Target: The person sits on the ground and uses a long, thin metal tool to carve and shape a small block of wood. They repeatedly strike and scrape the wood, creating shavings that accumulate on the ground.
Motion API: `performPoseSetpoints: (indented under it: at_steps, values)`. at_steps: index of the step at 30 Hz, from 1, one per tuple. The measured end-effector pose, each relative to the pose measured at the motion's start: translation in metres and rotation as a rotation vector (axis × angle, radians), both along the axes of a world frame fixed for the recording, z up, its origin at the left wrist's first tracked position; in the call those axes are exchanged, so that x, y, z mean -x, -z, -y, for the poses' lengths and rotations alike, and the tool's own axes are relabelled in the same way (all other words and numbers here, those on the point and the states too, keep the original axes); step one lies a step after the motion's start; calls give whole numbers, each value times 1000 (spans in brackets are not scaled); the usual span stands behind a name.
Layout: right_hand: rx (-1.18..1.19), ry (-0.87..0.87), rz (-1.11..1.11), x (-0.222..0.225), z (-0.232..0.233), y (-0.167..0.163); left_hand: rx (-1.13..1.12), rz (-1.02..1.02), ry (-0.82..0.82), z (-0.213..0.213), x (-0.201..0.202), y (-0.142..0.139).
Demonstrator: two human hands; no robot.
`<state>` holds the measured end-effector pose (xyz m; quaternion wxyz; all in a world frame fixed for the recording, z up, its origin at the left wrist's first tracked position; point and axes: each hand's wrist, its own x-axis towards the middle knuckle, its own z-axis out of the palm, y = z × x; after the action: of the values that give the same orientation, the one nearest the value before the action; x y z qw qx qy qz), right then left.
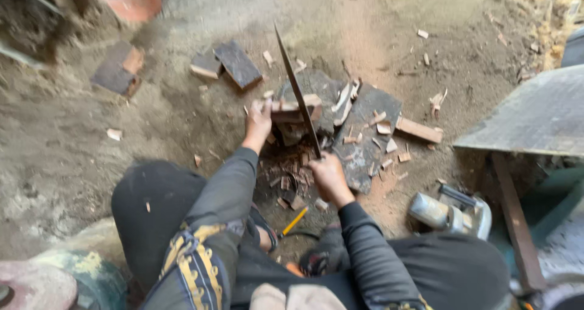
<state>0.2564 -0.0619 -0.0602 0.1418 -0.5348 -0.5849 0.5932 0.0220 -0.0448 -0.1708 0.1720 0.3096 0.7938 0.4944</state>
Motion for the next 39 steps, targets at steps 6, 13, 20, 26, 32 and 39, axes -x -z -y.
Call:
performPoseSetpoints:
  at_steps: [6,13,20,26,32,39]
  values:
    - [132,83,23,-11,-9,-16,-52,-9,0,5,-5,-1]
    - [-528,41,-224,-12,-7,-15,-143,-18,26,8,-8,-11]
    - [630,109,-291,0,-7,0,-66,-56,2,6,-7,-2]
    - [549,46,-232,-5,-1,-24,165,454,-44,13,-12,-14]
    - [198,85,-217,-34,16,-82,313,1081,-25,23,-8,-42]
    - [108,244,-246,-67,57,-112,198,690,11,24,7,-78]
